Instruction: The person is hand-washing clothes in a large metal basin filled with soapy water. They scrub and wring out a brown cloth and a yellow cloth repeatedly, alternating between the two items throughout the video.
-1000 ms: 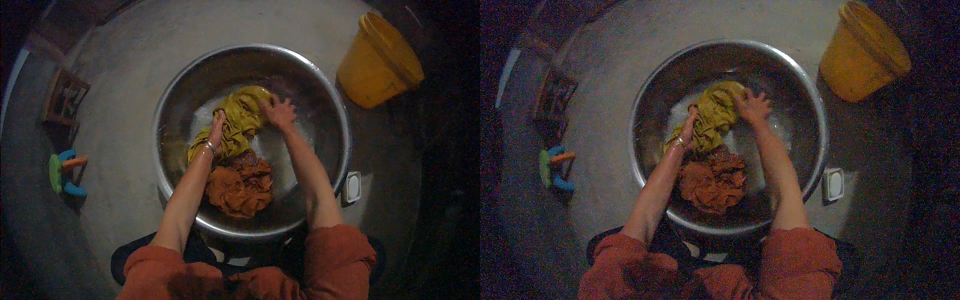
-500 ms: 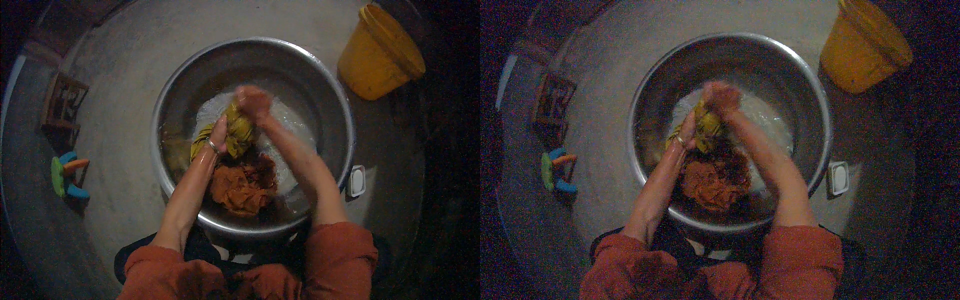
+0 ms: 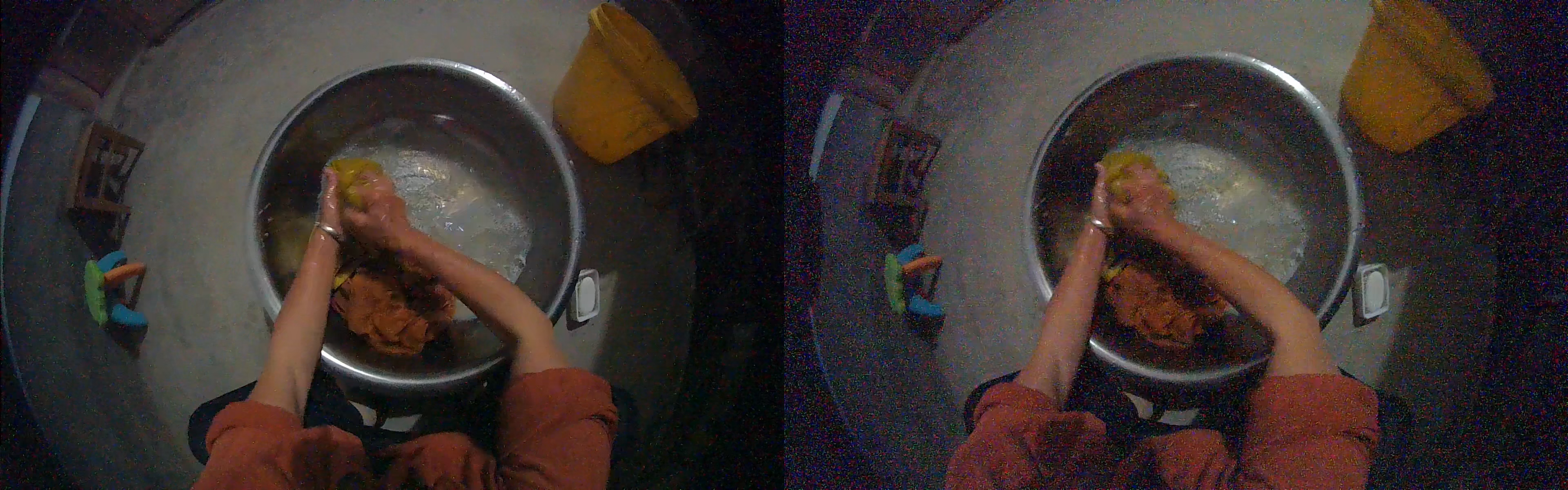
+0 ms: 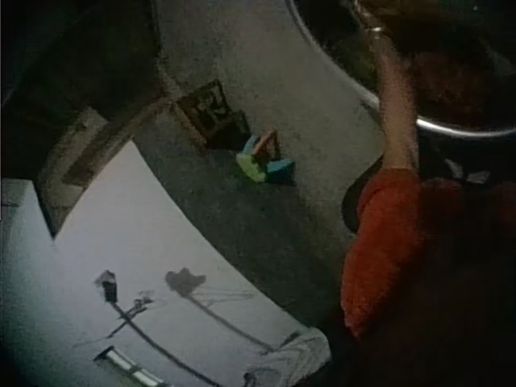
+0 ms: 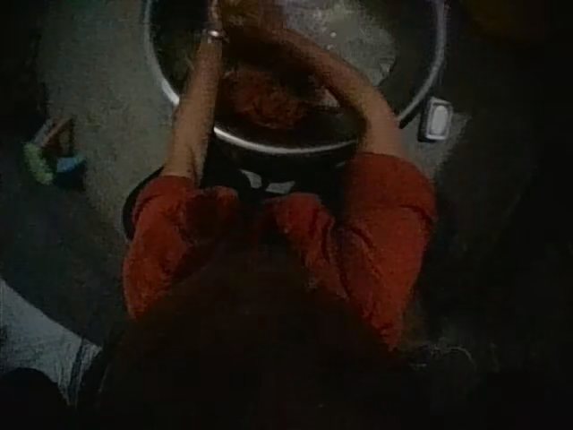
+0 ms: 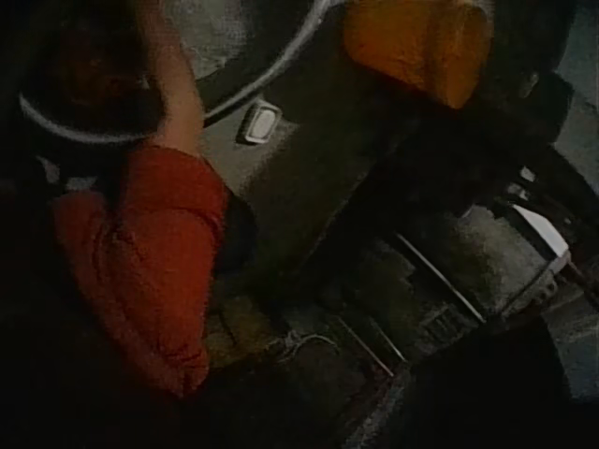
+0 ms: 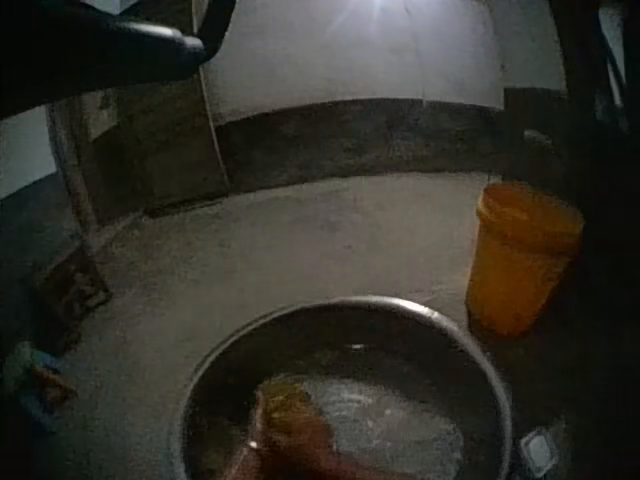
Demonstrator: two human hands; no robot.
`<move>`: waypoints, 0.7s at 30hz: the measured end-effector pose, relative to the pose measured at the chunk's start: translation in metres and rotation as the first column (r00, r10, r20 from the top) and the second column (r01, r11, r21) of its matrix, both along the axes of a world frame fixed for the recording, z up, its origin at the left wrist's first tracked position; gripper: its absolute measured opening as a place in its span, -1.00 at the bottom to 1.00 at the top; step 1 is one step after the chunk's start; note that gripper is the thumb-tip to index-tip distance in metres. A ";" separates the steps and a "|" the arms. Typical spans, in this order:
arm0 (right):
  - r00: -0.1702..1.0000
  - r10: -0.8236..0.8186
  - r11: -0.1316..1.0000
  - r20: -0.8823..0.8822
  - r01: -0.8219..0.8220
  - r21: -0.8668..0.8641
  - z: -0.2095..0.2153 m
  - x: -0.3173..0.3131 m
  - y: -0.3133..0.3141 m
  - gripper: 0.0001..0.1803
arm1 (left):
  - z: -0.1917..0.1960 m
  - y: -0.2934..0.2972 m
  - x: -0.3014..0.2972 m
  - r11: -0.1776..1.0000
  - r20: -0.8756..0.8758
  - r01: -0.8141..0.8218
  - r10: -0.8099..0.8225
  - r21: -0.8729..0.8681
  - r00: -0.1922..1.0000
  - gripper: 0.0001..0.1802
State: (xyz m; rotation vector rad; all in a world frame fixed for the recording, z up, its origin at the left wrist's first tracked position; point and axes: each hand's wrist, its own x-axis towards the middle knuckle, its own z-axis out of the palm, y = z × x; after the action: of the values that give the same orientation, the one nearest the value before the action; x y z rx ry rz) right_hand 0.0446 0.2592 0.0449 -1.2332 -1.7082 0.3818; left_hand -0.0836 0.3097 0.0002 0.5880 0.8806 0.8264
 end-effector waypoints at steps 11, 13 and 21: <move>0.915 -0.234 0.952 0.328 0.284 -0.112 0.011 0.068 0.076 -0.76 | 0.029 -0.029 0.054 0.993 0.120 0.117 -0.117 0.014 0.986 -0.41; 0.829 -0.316 0.746 0.461 0.517 -0.420 -0.003 0.122 0.081 -0.63 | 0.041 -0.025 0.047 0.983 0.175 0.167 -0.152 -0.072 0.973 -0.47; 0.965 -0.113 0.784 -0.236 -0.060 -0.617 -0.066 0.074 0.034 -0.51 | 0.042 -0.026 0.052 0.998 0.010 0.061 -0.061 -0.033 0.998 -0.25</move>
State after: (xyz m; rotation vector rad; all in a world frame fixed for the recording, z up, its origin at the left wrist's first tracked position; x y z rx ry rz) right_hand 0.1186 0.2927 -0.0214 -1.5843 -1.3643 1.1137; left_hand -0.0319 0.2838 0.0419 0.5792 0.8626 0.7575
